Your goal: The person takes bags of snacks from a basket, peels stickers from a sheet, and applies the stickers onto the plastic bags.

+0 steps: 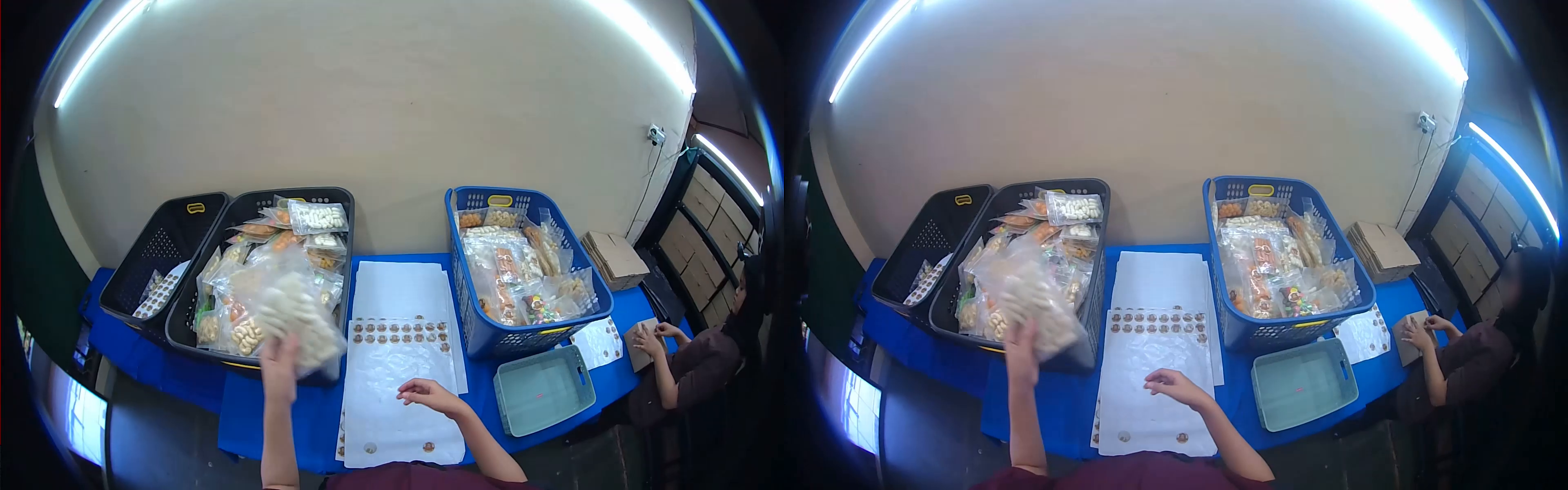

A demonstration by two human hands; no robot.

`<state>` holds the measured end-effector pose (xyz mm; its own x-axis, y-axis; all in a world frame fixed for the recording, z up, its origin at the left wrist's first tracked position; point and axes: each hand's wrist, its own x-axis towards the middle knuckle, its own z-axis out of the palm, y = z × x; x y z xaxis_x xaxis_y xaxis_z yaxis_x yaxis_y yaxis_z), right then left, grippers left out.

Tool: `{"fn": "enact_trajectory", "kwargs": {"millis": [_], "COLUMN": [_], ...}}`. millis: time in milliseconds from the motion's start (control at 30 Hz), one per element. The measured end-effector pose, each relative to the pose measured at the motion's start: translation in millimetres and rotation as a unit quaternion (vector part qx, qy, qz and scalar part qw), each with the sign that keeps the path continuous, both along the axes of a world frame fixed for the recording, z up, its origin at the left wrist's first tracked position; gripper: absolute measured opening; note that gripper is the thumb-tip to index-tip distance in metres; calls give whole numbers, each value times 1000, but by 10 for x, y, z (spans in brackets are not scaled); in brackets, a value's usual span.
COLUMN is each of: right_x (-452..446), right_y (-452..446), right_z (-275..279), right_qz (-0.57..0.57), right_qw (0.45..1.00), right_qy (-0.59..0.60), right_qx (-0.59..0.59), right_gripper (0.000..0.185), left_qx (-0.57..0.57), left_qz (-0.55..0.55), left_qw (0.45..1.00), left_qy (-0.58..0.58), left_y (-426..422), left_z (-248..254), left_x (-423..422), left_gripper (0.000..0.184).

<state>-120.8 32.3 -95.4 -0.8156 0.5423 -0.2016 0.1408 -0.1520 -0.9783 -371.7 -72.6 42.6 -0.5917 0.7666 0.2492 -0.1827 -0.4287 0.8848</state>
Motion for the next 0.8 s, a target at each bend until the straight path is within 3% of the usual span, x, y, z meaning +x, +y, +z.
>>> {"fn": "enact_trajectory", "kwargs": {"millis": [133, 200, 267, 433, 533, 667, 800], "right_x": [77, 110, 189, 9, -327, -1084, -1706], "right_y": [246, 386, 455, 628, 848, 859, 990], "right_z": [-925, -1604, -2178, -2181, -2305, -1892, -1909], "right_qz": [-134, -193, -275, -333, -376, -265, -229], "right_qw": [982, 961, 923, 848, 851, 919, 939], "right_qy": [-112, -198, -253, -310, -299, -217, -187], "right_qx": [-68, -24, 95, 272, 212, 192, 178], "right_gripper": [34, 27, 23, 18, 21, 32, 34], "left_qx": [41, 5, -22, -45, -34, -5, -10], "left_qz": [146, 168, 202, 268, 311, 325, 323], "left_qw": [987, 981, 966, 931, 914, 909, 910], "left_qy": [52, 100, 157, 244, 260, 260, 261], "left_y": [262, 284, 291, 280, 305, 312, 296], "left_z": [-116, -180, -193, -292, -286, -302, -280], "left_x": [-408, -415, -360, -332, -290, -277, -288], "left_gripper": [26, 25, 23, 21, 19, 20, 23]}}
